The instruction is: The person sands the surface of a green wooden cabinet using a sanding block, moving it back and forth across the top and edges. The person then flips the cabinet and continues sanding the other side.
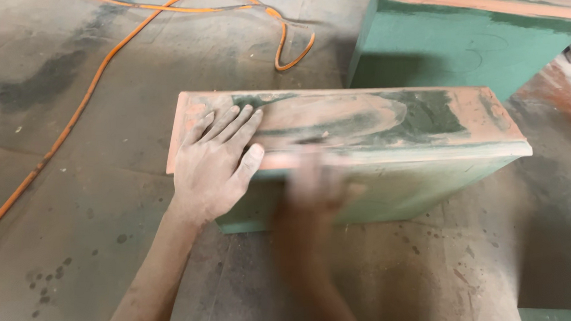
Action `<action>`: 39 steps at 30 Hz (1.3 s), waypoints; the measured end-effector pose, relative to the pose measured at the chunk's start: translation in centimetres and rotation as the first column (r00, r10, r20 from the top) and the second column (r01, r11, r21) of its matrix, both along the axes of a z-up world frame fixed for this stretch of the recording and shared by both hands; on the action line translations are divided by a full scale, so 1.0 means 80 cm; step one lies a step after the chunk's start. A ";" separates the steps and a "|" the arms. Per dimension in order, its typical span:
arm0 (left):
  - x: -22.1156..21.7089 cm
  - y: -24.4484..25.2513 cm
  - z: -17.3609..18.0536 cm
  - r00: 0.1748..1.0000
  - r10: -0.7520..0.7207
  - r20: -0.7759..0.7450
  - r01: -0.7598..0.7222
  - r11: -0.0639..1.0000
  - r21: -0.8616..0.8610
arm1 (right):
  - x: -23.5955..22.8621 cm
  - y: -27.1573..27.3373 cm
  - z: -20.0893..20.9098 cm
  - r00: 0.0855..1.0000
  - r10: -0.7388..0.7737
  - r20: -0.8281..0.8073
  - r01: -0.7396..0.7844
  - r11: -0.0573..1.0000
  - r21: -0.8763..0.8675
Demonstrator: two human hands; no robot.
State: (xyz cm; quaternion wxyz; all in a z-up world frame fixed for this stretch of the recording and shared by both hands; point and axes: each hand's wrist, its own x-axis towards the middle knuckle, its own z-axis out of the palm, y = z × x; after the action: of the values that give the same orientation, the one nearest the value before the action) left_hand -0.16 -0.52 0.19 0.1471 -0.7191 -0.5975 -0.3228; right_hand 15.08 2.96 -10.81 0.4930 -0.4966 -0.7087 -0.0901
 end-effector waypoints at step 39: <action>0.151 0.014 -0.082 0.980 0.196 0.022 -0.195 0.941 0.276 | 0.118 0.174 0.140 0.793 0.537 0.288 -0.459 0.837 -0.298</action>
State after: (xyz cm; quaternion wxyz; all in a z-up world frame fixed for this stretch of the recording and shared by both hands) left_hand 11.91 0.60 -6.36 0.2793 -0.6295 -0.6145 -0.3848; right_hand 24.49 16.89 0.39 0.3050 -0.3156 -0.8980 0.0307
